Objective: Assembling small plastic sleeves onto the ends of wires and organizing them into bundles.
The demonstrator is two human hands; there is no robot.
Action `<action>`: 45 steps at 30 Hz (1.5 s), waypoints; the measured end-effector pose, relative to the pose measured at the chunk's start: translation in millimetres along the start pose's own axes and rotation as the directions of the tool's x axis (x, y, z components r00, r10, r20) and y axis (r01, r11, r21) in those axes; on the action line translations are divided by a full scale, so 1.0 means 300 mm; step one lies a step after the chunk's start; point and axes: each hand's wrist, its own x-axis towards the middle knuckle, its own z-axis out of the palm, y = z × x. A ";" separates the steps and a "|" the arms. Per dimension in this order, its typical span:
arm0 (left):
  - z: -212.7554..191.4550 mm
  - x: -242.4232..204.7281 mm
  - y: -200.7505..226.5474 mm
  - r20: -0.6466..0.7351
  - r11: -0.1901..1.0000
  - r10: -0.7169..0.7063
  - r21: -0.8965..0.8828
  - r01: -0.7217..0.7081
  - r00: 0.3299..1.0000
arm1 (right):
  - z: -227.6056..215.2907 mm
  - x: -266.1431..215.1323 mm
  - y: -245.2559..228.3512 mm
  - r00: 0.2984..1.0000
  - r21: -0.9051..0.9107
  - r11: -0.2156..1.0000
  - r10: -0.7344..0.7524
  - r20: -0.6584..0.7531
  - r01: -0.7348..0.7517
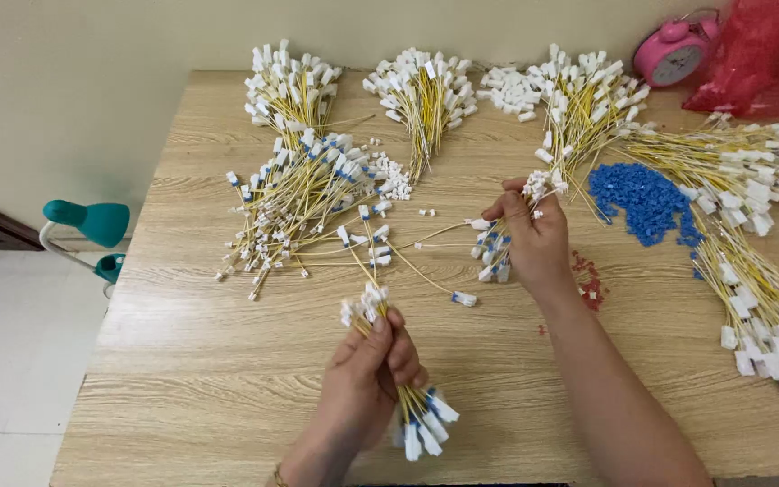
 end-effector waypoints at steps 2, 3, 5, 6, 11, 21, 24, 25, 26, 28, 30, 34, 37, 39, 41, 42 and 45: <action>0.053 -0.004 0.069 0.061 0.999 0.033 0.024 -0.035 0.998 | 0.005 0.009 -0.014 0.999 0.007 1.000 0.030 0.016 -0.030; 0.081 -0.005 0.104 0.123 0.997 0.062 0.045 -0.068 0.990 | 0.007 0.016 -0.022 0.998 0.012 0.998 0.061 0.031 -0.062; 0.144 -0.005 0.173 0.148 0.993 0.082 0.071 -0.094 0.986 | 0.006 0.019 -0.036 0.995 0.016 0.996 0.084 0.050 -0.085; 0.176 -0.003 0.208 0.171 0.989 0.101 0.094 -0.118 0.980 | 0.005 0.024 -0.043 0.991 0.017 0.994 0.110 0.071 -0.112; 0.414 0.041 0.412 0.157 0.676 0.122 0.710 -0.197 0.980 | 0.033 0.012 -0.165 0.970 -0.119 0.993 0.057 0.235 -0.029; 0.504 0.224 0.384 0.357 -0.029 -0.026 0.933 -0.358 0.934 | 0.156 0.018 -0.366 0.861 -0.679 0.696 0.175 0.478 0.235; 0.525 0.156 0.437 0.211 0.164 0.050 0.962 -0.216 0.976 | 0.139 0.026 -0.377 0.875 -0.751 0.624 0.214 0.433 0.219; 0.500 0.160 0.445 0.211 0.163 0.046 0.963 -0.216 0.976 | 0.134 0.025 -0.381 0.877 -0.752 0.623 0.216 0.430 0.215; 0.475 0.164 0.454 0.209 0.269 0.068 0.938 -0.220 0.976 | 0.130 0.027 -0.385 0.893 -0.784 0.575 0.193 0.406 0.232; 0.429 0.171 0.462 0.203 0.368 0.088 0.903 -0.221 0.975 | 0.126 0.027 -0.389 0.909 -0.813 0.528 0.167 0.383 0.245; 0.385 0.177 0.455 0.147 0.436 0.092 0.883 -0.172 0.985 | 0.125 0.024 -0.388 0.924 -0.812 0.511 0.084 0.372 0.280; 0.300 0.205 0.382 0.182 0.620 0.082 0.761 -0.193 0.980 | 0.141 0.023 -0.355 0.916 -0.829 0.451 0.057 0.398 0.332; 0.260 0.245 0.309 0.244 0.618 0.065 0.751 -0.231 0.968 | 0.192 0.012 -0.387 0.894 -0.882 0.331 0.185 0.408 0.335; 0.193 0.317 0.239 0.317 0.570 0.069 0.765 -0.298 0.946 | 0.214 -0.001 -0.412 0.885 -0.872 0.352 0.196 0.423 0.339; 0.243 0.278 0.270 0.278 0.639 0.097 0.719 -0.274 0.956 | 0.200 0.001 -0.389 0.890 -0.852 0.391 0.147 0.432 0.349; 0.269 0.260 0.282 0.237 0.703 0.121 0.665 -0.252 0.964 | 0.189 0.002 -0.377 0.894 -0.830 0.427 0.098 0.437 0.359; 0.237 0.239 0.328 0.231 0.781 0.158 0.566 -0.265 0.960 | 0.176 0.004 -0.451 0.907 -0.779 0.608 0.227 0.354 0.152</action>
